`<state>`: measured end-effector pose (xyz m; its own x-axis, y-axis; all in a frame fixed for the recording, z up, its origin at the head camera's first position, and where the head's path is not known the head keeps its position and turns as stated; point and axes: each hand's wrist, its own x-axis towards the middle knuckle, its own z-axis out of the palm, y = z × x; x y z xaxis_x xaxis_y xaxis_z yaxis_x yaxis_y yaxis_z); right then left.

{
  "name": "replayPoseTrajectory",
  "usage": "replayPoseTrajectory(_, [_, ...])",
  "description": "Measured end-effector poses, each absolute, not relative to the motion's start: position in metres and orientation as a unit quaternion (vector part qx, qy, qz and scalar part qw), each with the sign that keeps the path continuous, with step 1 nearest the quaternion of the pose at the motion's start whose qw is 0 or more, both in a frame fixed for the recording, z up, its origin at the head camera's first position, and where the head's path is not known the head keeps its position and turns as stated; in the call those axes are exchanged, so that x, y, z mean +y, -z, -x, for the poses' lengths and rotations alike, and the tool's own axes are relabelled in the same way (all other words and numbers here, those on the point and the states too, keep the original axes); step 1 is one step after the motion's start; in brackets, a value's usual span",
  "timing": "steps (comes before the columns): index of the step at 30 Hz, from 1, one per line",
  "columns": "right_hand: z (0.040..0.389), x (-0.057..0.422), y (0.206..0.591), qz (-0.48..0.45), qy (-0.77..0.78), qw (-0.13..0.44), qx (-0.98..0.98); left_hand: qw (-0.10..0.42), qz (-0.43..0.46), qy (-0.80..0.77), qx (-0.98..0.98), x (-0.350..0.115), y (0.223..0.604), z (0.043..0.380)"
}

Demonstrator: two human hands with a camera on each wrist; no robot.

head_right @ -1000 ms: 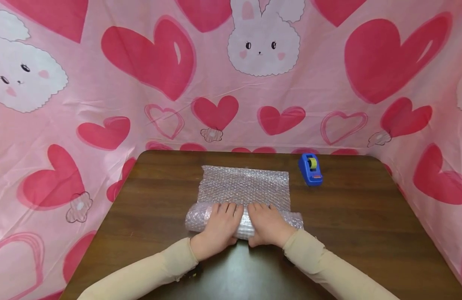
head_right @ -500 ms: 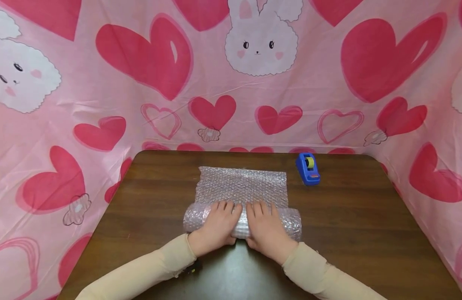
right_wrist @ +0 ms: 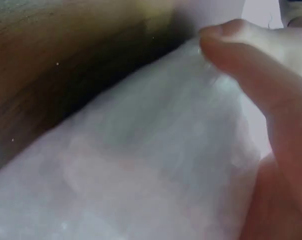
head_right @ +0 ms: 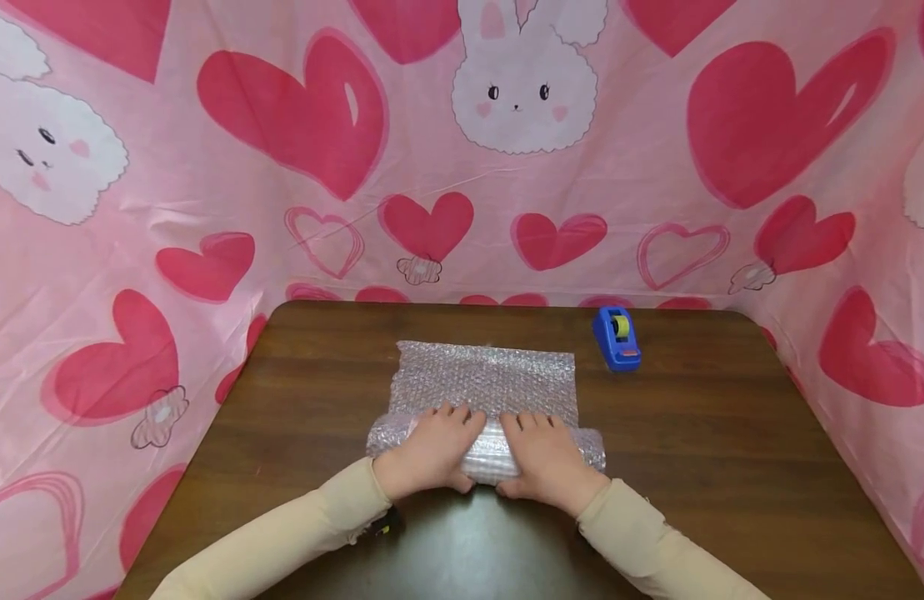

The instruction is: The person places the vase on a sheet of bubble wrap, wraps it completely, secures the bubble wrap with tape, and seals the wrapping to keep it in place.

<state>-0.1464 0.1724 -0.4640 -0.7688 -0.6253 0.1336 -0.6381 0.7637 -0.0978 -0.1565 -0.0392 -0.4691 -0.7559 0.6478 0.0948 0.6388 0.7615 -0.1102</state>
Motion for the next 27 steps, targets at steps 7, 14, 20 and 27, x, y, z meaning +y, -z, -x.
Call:
replayPoseTrajectory(7, [0.156, 0.179, 0.464, -0.316, -0.105, -0.015, -0.943, -0.002, 0.334, 0.022, -0.942, -0.043, 0.470, 0.165])
replayPoseTrajectory(14, [0.162, 0.186, 0.466, -0.299, -0.135, -0.044, -0.943, -0.070, 0.330, 0.062, -0.939, -0.048, 0.465, 0.177])
replayPoseTrajectory(20, [0.169, 0.190, 0.466, -0.311, -0.137, -0.066, -0.938, -0.133, 0.341, 0.106, -0.924, -0.054, 0.461, 0.187])
replayPoseTrajectory(27, [0.165, 0.183, 0.457, -0.329, -0.087, -0.049, -0.939, -0.173, 0.337, 0.100, -0.920, -0.054, 0.459, 0.195])
